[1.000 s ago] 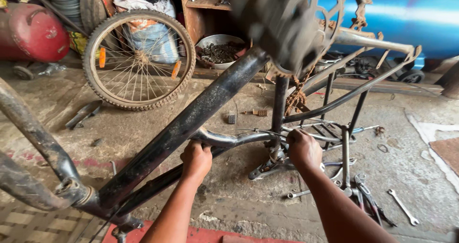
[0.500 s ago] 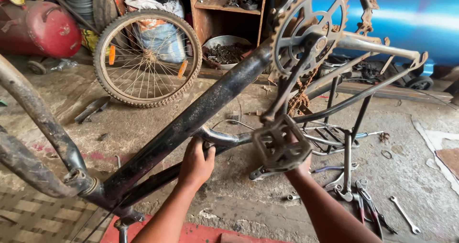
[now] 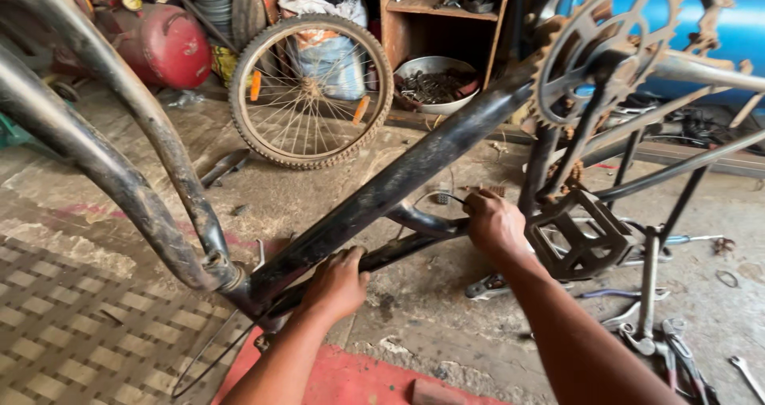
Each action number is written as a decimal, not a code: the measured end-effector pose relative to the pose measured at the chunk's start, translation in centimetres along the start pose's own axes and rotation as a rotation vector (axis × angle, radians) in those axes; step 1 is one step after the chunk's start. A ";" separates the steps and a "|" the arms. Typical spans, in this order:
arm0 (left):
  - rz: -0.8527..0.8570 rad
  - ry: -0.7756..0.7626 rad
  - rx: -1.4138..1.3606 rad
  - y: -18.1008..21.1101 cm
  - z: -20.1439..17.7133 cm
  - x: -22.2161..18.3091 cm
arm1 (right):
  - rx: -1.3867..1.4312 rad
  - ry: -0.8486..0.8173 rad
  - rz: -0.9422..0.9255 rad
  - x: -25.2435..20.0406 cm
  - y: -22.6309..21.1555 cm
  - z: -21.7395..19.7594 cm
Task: The person repairs a bicycle frame by assembling parts and handling components by hand and with tools.
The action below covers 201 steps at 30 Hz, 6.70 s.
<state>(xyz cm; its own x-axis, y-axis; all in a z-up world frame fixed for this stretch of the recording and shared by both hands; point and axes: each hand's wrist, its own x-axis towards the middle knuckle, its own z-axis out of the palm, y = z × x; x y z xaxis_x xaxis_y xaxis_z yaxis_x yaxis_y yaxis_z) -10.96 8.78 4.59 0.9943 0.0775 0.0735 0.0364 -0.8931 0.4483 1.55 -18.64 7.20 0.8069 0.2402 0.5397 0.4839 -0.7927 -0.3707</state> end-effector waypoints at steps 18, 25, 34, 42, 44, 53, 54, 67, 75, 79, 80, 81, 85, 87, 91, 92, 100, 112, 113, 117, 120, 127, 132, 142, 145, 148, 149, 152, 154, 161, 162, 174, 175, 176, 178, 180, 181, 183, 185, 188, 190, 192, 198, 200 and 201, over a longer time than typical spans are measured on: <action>-0.128 -0.135 0.027 0.5 0.3 1.7 | 0.201 -0.065 0.044 1.6 3.4 4.6; 0.071 0.011 0.034 -2.1 2.7 2.2 | 0.163 0.093 -0.243 0.4 -0.7 2.8; 0.072 0.024 0.101 -2.2 -0.7 -0.6 | -0.166 0.237 -0.318 1.2 0.0 -4.7; 0.036 -0.002 0.100 -1.0 -1.7 -1.6 | -0.416 -0.416 0.000 1.7 -10.8 -17.4; 0.042 0.001 0.083 -1.6 -1.7 -1.8 | -0.347 -0.384 -0.057 1.2 -10.3 -20.1; 0.117 0.086 0.129 -4.2 0.4 -1.4 | -0.724 -0.271 0.076 1.8 -11.6 -26.6; 0.047 0.047 0.074 -4.0 0.4 -1.6 | -0.709 -0.137 0.012 1.8 -11.1 -26.8; 0.042 0.011 0.132 -5.3 -1.1 -3.4 | 0.102 -0.506 0.623 -2.4 0.3 -6.0; 0.110 -0.014 0.282 -5.5 -1.6 -3.4 | 1.150 -0.118 0.727 1.3 -5.0 -7.4; 0.074 -0.006 0.303 -5.5 -1.9 -4.3 | 0.655 -0.099 0.479 1.9 -6.0 -10.0; 0.078 -0.003 0.328 -5.7 -2.0 -4.6 | 0.459 -0.050 0.455 1.8 -5.6 -10.0; 0.080 0.001 0.354 -5.9 -2.2 -4.9 | 0.530 0.068 0.563 1.8 -4.9 -9.9; 0.118 0.075 0.414 -7.8 -2.9 -6.7 | 0.406 0.029 0.770 -1.2 -1.7 -8.6; 0.070 0.037 0.464 -9.2 -3.5 -8.6 | 0.286 0.112 0.805 -2.3 -1.4 -6.9; -0.067 -0.047 0.534 -12.9 -5.9 -11.8 | 0.229 0.679 0.438 -4.6 -3.5 -5.4; -0.097 -0.051 0.532 -14.1 -6.4 -12.6 | 0.197 0.466 0.411 -4.9 -4.8 -5.4; -0.350 -0.174 0.250 -18.7 -8.8 -15.0 | 0.117 -0.208 -0.113 -6.7 -20.3 1.4; -0.140 0.010 0.367 -28.5 -8.9 -17.8 | -0.056 -0.418 -0.042 -7.1 -25.7 11.7; -0.123 0.026 0.362 -30.1 -9.2 -18.5 | -0.016 -0.390 -0.067 -7.5 -26.2 12.3; -0.549 -0.252 0.399 -35.0 -11.6 -21.4 | -0.085 -0.569 0.214 -5.3 -25.7 11.5; -0.556 -0.160 0.462 -35.0 -12.7 -22.8 | -0.092 -0.611 0.267 -4.0 -23.7 8.8; -0.394 -0.187 0.024 -21.8 -7.9 -15.1 | -0.123 -0.469 -0.013 -6.0 -24.2 11.8; -0.363 -0.082 -0.086 -25.0 -9.9 -15.7 | -0.156 -0.556 0.006 -4.4 -24.8 10.4; -0.173 -0.014 0.318 -25.8 -12.2 -17.7 | -0.227 -0.499 0.014 -3.3 -20.2 7.2; -0.275 -0.075 0.144 -21.5 -10.6 -16.4 | -0.324 -0.589 -0.077 -4.5 -20.6 8.8; -0.347 -0.127 0.023 -17.6 -8.9 -13.9 | -0.164 -0.444 -0.187 -6.2 -21.3 9.4; -0.381 -0.143 -0.025 -17.2 -8.5 -13.6 | -0.071 -0.371 -0.207 -6.6 -21.3 9.3; -0.367 -0.224 0.235 -21.7 -10.8 -15.1 | 0.017 -0.210 -0.213 -5.1 -20.6 8.4; -0.487 -0.113 0.009 -26.6 -12.3 -17.8 | -0.043 -0.354 -0.035 -4.1 -20.5 7.3; -1.004 0.023 0.065 -40.0 -20.1 -35.2 | 0.141 -0.250 -0.193 -5.4 -21.7 5.2; -1.022 0.055 0.053 -40.6 -20.8 -36.1 | 0.148 -0.303 -0.164 -5.8 -22.5 5.2; -0.720 0.664 -0.406 -37.2 -31.3 -37.2 | 0.189 -0.379 -0.287 -8.6 -29.8 -4.7; -0.660 0.707 -0.447 -36.2 -32.5 -36.6 | 0.181 -0.391 -0.304 -8.6 -30.8 -5.9; -0.588 0.742 -0.485 -35.0 -33.5 -35.7 | 0.173 -0.403 -0.321 -8.6 -31.8 -7.3; -0.412 0.804 -0.575 -31.9 -35.4 -33.4 | 0.167 -0.435 -0.340 -8.4 -34.1 -10.3; -0.496 0.754 -0.634 -27.7 -37.0 -30.5 | 0.197 -0.391 -0.389 -7.4 -36.1 -13.6; -0.636 0.689 -0.849 -25.2 -37.3 -29.0 | 0.234 -0.340 -0.429 -7.1 -37.2 -15.2; -0.673 0.617 -0.600 -19.6 -37.7 -26.3 | 0.224 -0.287 -0.412 -6.7 -38.9 -18.2; -0.607 0.511 -0.618 -13.6 -36.4 -25.0 | 0.128 -0.282 -0.302 -6.6 -40.0 -20.7; -0.378 0.522 -0.864 -6.8 -33.3 -23.4 | 0.135 -0.407 -0.143 -6.8 -39.4 -22.5; -0.201 0.583 -0.771 -4.3 -31.4 -20.9 | 0.103 -0.349 -0.171 -7.7 -36.9 -22.7; -0.117 0.588 -0.768 -3.2 -29.3 -18.5 | 0.068 -0.333 -0.146 -8.4 -33.5 -23.0; -0.271 0.832 -0.517 -1.2 -25.2 -11.3 | -0.055 -0.353 0.002 -6.5 -25.2 -25.8; -0.268 0.917 -0.484 0.7 -24.5 -10.6 | -0.146 -0.369 0.024 -6.1 -23.1 -26.6; -0.252 0.885 -0.579 1.4 -24.3 -11.3 | -0.138 -0.394 0.087 -5.7 -22.1 -26.9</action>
<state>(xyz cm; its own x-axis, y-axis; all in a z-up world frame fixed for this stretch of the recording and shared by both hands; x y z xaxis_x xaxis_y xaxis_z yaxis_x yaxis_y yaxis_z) -24.58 17.42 26.06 0.5318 0.7283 0.4321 -0.0541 -0.4799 0.8756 -22.85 -17.60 32.66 0.9235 0.3436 0.1708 0.3800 -0.8807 -0.2827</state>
